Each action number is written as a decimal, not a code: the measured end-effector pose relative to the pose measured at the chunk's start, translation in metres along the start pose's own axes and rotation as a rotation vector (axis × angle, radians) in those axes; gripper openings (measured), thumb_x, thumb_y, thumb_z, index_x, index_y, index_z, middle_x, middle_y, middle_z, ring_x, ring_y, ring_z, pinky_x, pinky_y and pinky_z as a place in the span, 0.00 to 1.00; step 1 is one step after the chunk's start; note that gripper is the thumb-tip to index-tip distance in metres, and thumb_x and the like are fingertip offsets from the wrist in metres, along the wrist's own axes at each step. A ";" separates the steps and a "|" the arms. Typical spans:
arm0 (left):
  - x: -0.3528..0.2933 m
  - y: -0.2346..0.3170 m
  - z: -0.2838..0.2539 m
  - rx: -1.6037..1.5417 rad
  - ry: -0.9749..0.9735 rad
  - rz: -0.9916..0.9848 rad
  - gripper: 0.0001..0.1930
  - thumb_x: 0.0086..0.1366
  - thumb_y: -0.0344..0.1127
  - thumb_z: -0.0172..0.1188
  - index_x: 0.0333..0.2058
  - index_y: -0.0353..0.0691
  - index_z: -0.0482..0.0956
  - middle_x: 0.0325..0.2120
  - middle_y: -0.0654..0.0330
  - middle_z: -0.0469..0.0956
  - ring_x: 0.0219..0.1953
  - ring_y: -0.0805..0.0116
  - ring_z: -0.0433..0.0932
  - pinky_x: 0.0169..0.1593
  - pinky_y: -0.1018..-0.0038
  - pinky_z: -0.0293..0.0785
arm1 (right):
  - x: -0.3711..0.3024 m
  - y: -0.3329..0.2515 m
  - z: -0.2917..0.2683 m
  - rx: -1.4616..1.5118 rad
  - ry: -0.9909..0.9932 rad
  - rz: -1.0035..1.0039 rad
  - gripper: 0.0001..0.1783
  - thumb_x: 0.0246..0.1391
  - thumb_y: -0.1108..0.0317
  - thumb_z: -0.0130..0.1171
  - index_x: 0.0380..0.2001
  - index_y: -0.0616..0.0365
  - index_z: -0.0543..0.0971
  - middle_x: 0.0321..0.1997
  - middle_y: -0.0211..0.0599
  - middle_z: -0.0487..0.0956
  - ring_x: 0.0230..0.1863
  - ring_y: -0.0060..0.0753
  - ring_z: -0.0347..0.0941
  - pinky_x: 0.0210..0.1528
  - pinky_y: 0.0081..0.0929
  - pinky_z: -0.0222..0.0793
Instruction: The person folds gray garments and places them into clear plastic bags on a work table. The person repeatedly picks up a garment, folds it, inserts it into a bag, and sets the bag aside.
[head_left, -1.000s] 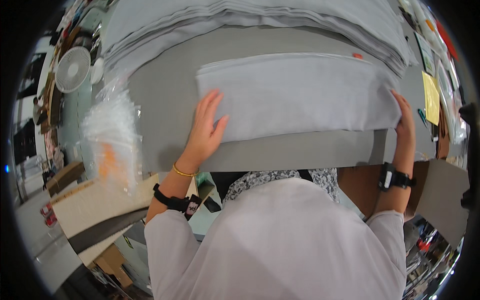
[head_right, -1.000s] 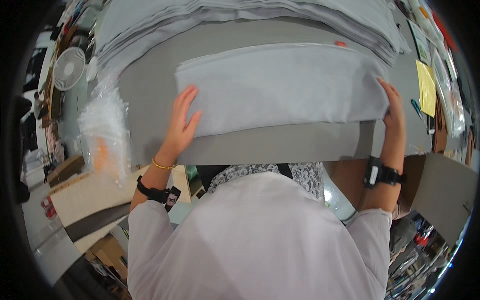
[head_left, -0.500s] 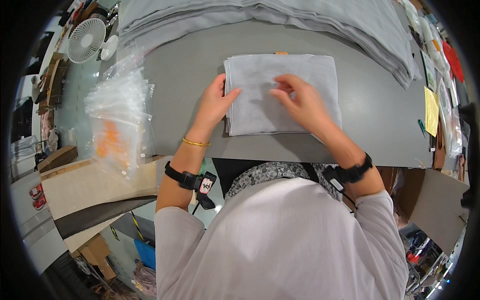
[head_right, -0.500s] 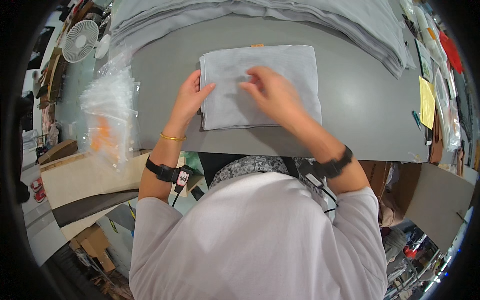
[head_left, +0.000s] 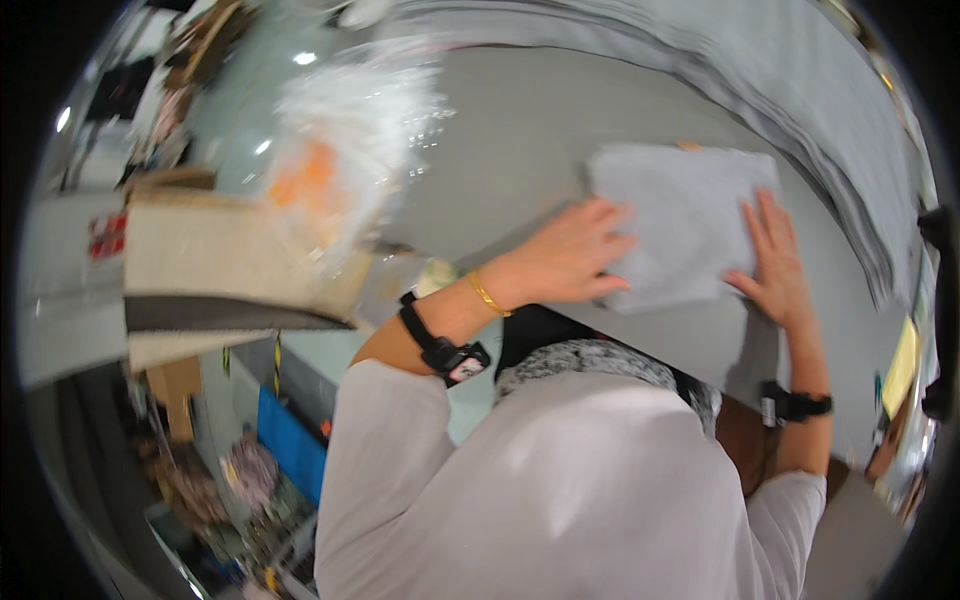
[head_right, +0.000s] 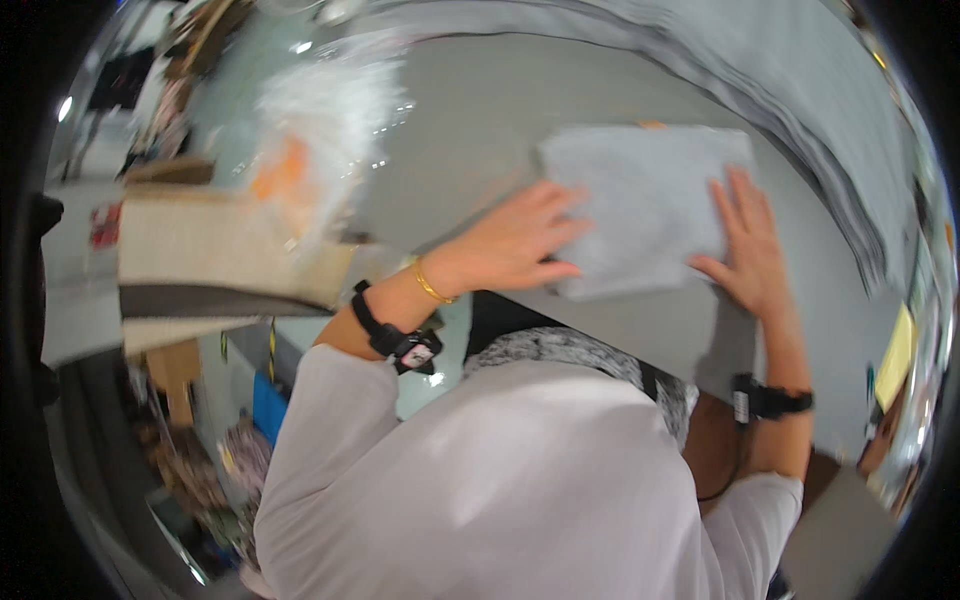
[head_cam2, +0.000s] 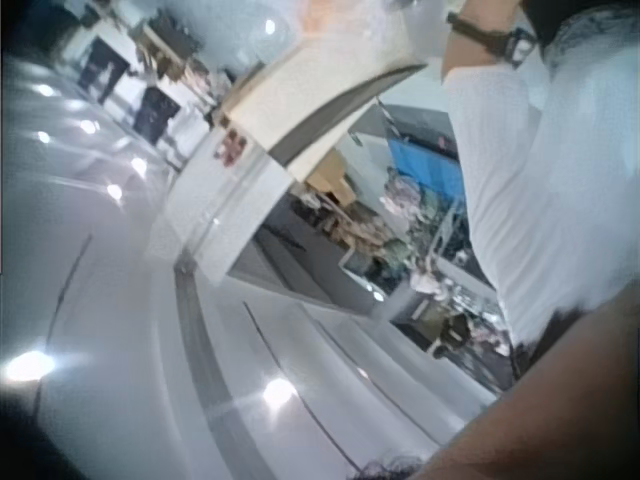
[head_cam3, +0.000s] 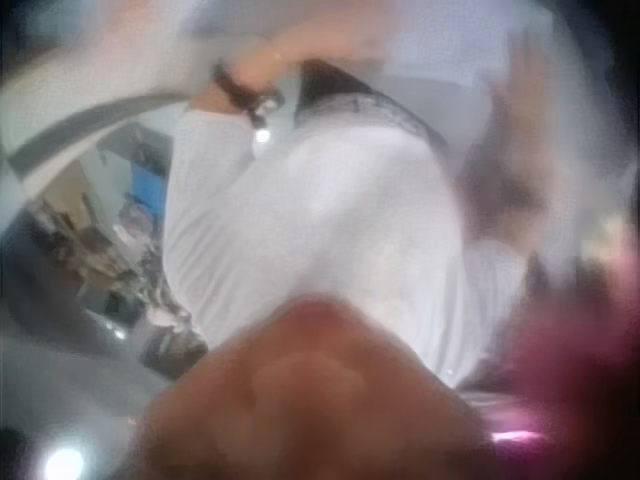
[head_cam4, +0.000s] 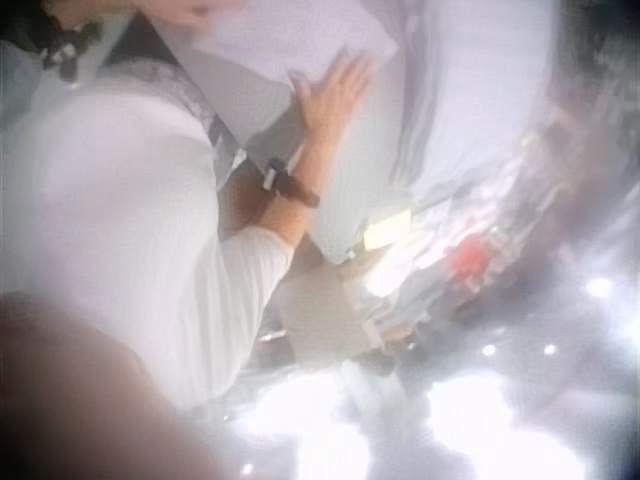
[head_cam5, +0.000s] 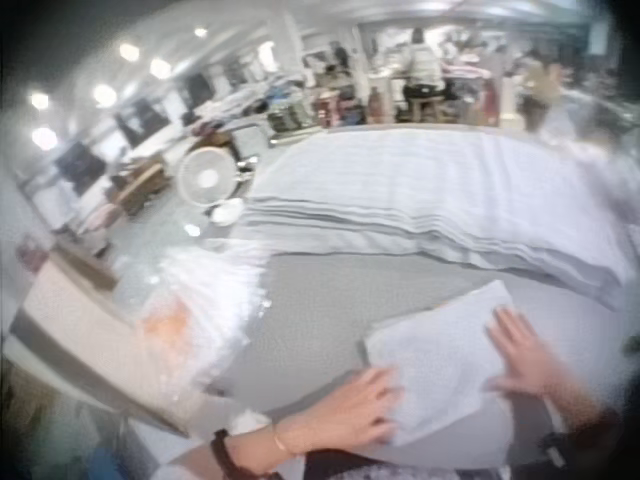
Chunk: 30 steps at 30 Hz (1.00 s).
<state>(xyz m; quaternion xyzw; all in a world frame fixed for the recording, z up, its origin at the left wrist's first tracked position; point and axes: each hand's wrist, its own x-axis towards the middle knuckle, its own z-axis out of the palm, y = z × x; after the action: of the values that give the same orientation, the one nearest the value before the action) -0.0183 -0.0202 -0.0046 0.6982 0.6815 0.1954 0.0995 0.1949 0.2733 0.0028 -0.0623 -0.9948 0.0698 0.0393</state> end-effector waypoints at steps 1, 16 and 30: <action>-0.018 -0.005 -0.010 -0.114 0.056 -0.120 0.25 0.66 0.45 0.68 0.57 0.36 0.79 0.60 0.44 0.74 0.59 0.49 0.74 0.59 0.60 0.77 | 0.007 0.005 -0.014 -0.086 -0.140 0.029 0.55 0.49 0.40 0.71 0.74 0.57 0.65 0.81 0.51 0.57 0.82 0.56 0.48 0.81 0.55 0.41; -0.249 -0.351 -0.133 0.007 0.828 -1.309 0.19 0.59 0.46 0.68 0.31 0.32 0.83 0.25 0.53 0.84 0.27 0.53 0.86 0.33 0.62 0.80 | 0.047 -0.119 0.028 0.224 -0.005 -0.079 0.40 0.52 0.57 0.72 0.68 0.58 0.72 0.78 0.49 0.62 0.79 0.57 0.53 0.79 0.55 0.49; -0.083 0.019 -0.107 -0.516 0.254 -0.347 0.05 0.60 0.22 0.66 0.36 0.32 0.80 0.32 0.63 0.72 0.31 0.77 0.70 0.33 0.81 0.65 | 0.081 -0.226 -0.053 0.127 0.475 -0.507 0.12 0.45 0.70 0.64 0.35 0.56 0.77 0.36 0.34 0.80 0.39 0.38 0.81 0.42 0.41 0.80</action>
<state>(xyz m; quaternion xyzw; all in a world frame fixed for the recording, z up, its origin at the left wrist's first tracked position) -0.0448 -0.1168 0.0885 0.4936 0.7254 0.4269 0.2190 0.0923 0.0692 0.0932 0.1750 -0.9354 0.1031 0.2895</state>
